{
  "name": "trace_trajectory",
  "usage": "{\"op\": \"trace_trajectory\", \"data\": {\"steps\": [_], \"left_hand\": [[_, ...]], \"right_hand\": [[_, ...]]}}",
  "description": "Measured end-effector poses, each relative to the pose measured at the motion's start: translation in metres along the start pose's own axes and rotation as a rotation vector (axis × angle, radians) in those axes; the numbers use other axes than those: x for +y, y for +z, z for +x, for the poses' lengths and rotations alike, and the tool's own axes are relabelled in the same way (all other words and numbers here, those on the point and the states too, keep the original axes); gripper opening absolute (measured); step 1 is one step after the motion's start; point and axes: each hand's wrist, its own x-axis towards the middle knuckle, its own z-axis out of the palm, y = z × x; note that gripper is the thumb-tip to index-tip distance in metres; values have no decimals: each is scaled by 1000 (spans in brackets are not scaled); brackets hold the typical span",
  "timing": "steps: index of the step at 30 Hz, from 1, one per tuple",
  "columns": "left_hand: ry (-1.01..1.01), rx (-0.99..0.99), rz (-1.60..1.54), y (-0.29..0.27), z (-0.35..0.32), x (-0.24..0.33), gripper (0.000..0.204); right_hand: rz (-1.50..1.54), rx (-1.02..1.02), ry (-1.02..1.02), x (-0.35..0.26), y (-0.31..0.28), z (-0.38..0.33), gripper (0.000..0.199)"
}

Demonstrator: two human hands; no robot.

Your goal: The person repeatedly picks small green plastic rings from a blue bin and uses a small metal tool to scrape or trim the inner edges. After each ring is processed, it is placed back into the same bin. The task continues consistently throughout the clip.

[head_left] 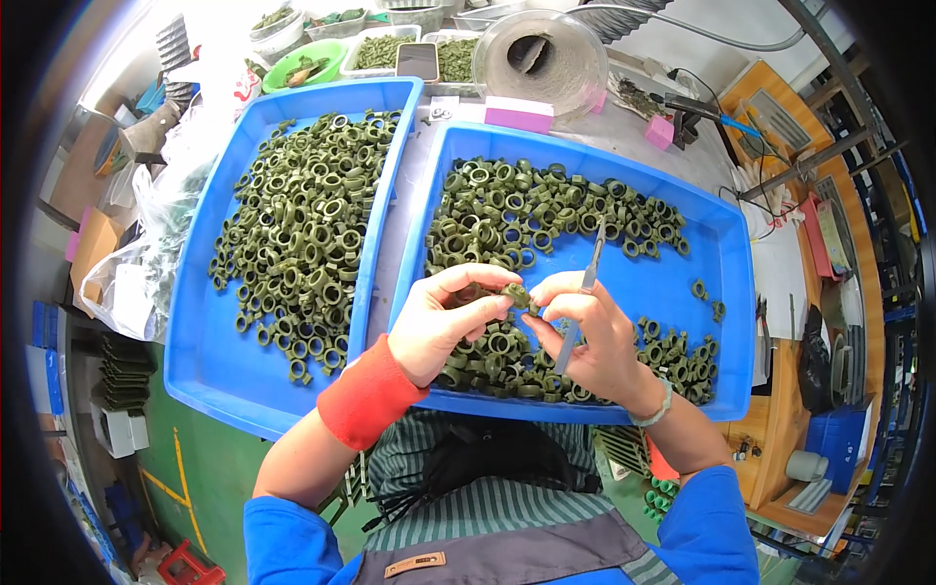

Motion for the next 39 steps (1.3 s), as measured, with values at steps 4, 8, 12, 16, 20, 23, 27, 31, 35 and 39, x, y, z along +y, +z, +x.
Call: {"op": "trace_trajectory", "data": {"steps": [4,8,12,16,20,23,27,31,35,39], "left_hand": [[13,16,15,2,1,0,25],[30,79,-48,-3,3,-6,22],[-115,166,-185,-8,4,3,24],[-171,129,-271,-2,2,13,32],[-164,36,-369,0,2,17,33],[-177,27,-420,-3,3,14,29],[-241,59,-266,-12,5,8,24],[-206,58,-191,-12,6,2,22],[-199,54,-163,-4,6,8,18],[-173,82,-153,-8,5,5,17]], "right_hand": [[-2,1,1,0,0,-1,36],[-168,-42,89,9,-5,6,30],[-338,-131,450,56,-24,-1,23],[-175,-149,457,83,-18,-4,18],[-281,-132,272,95,-8,4,18],[-404,-262,153,110,-6,5,20],[-442,-319,115,112,-6,1,20],[-316,-275,237,106,-1,-3,19],[-295,-297,213,108,2,-7,22],[-291,-247,184,96,5,2,24]]}}
